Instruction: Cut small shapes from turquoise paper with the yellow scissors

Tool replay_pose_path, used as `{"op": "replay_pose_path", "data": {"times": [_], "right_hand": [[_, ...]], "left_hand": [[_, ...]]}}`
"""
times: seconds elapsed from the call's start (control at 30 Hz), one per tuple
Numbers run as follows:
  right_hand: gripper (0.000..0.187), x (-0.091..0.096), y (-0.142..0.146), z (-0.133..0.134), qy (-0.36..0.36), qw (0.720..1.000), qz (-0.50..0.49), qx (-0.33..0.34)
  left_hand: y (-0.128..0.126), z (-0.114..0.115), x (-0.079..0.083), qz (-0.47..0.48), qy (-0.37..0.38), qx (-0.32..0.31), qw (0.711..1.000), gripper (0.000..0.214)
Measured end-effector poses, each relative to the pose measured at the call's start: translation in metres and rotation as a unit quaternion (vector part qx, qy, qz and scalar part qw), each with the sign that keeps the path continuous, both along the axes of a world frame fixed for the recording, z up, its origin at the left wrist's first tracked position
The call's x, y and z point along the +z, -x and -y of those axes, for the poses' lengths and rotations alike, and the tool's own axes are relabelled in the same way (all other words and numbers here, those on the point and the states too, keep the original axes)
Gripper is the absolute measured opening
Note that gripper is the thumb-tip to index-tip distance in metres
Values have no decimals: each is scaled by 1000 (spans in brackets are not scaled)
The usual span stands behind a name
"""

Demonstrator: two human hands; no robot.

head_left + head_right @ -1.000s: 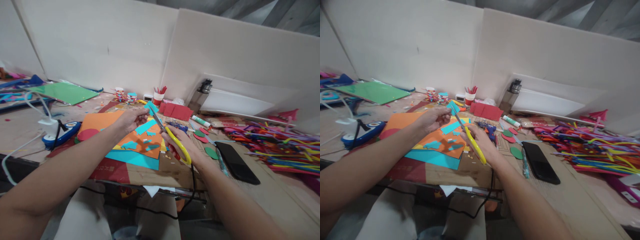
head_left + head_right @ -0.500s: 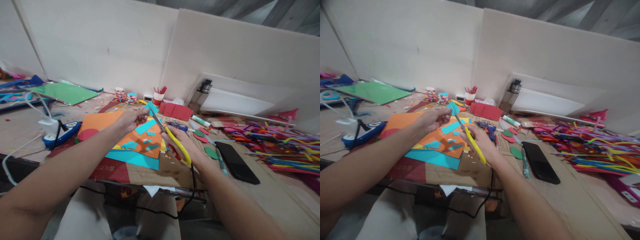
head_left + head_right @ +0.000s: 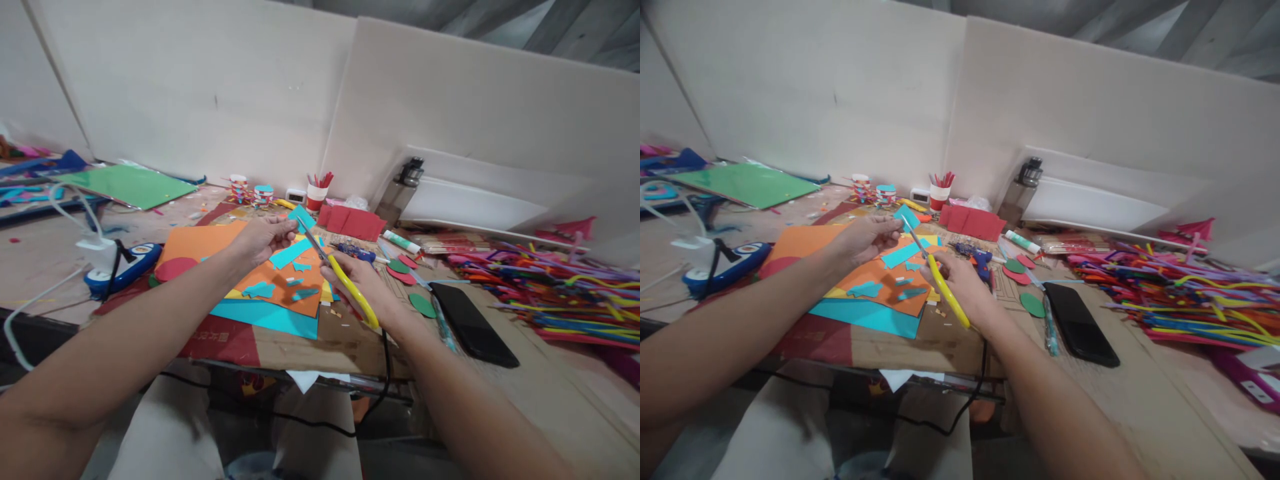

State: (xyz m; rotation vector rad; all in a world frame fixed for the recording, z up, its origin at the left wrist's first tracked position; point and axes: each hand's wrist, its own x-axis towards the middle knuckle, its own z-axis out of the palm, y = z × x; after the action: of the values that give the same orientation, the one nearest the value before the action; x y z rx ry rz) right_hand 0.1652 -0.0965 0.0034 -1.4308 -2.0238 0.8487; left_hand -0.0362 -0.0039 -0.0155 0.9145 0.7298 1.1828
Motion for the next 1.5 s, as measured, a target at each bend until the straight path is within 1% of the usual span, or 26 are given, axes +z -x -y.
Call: {"op": "replay_pose_path", "data": {"times": [0.3, 0.5, 0.73, 0.87, 1.07, 1.33, 1.5], "right_hand": [[43, -3, 0, -4, -44, 998, 50, -11], [46, -5, 0, -5, -61, 996, 66, -8], [46, -4, 1, -4, -50, 997, 60, -20], [46, -4, 1, -4, -56, 997, 57, -20], [45, -4, 1, -4, -49, 997, 55, -20], [45, -2, 3, 0, -37, 997, 57, -32], [43, -2, 1, -1, -36, 998, 42, -18]], "left_hand": [[1, 1, 1, -24, 13, 4, 1000, 15], [-1, 2, 1, -25, -2, 9, 1000, 17], [-3, 3, -1, -31, -10, 11, 999, 19], [-3, 2, -2, -25, -14, 12, 1000, 20], [-3, 1, -3, -23, -13, 19, 999, 18], [-3, 2, 0, -17, 12, 18, 1000, 17], [-2, 0, -2, -12, 5, 7, 1000, 14]]}}
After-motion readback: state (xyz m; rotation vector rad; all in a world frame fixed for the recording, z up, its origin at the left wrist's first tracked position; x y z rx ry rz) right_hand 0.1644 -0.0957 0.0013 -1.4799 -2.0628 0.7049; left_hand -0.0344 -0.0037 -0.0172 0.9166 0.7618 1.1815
